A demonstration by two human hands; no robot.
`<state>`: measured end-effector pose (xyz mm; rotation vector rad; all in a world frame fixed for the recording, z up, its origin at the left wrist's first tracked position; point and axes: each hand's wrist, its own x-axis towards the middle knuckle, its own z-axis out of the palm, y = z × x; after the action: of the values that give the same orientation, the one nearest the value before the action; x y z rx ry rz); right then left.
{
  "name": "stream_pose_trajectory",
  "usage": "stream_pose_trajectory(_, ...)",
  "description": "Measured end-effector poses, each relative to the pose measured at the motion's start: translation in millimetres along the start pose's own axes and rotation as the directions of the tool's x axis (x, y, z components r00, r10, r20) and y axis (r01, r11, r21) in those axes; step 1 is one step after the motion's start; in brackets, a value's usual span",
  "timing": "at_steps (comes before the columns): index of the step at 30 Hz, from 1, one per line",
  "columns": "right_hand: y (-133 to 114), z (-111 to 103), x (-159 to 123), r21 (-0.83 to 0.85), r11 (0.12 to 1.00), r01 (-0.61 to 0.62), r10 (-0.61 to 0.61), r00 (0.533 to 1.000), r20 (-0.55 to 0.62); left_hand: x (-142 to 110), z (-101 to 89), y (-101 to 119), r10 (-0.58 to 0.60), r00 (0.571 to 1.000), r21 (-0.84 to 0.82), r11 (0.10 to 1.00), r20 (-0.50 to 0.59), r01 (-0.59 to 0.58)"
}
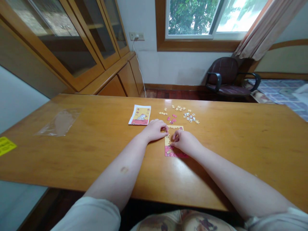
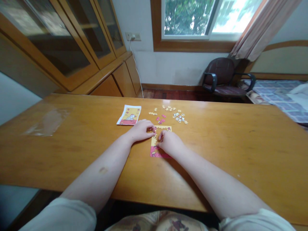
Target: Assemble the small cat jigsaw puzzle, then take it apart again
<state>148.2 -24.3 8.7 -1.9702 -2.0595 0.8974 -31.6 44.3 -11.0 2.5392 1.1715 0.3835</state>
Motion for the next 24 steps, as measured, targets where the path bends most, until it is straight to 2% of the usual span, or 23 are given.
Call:
stream_pose_trajectory(14,3,3,1,-0.034,0.999,0.031,-0.031,0.999,0.014,0,-0.1,1,-0.002,1.000,0.012,1.000,-0.006,0.002)
stream_pose_trajectory(18,2,-3,0,-0.052,0.997,0.053,-0.052,0.999,0.012,0,-0.6,1,-0.002,1.000,0.013,1.000,-0.004,0.002)
stream_pose_trajectory(24,-3,-18,-7,-0.232,0.967,0.106,-0.091,0.993,0.076,0,-1.2,2,-0.013,1.000,0.008,1.000,0.011,0.013)
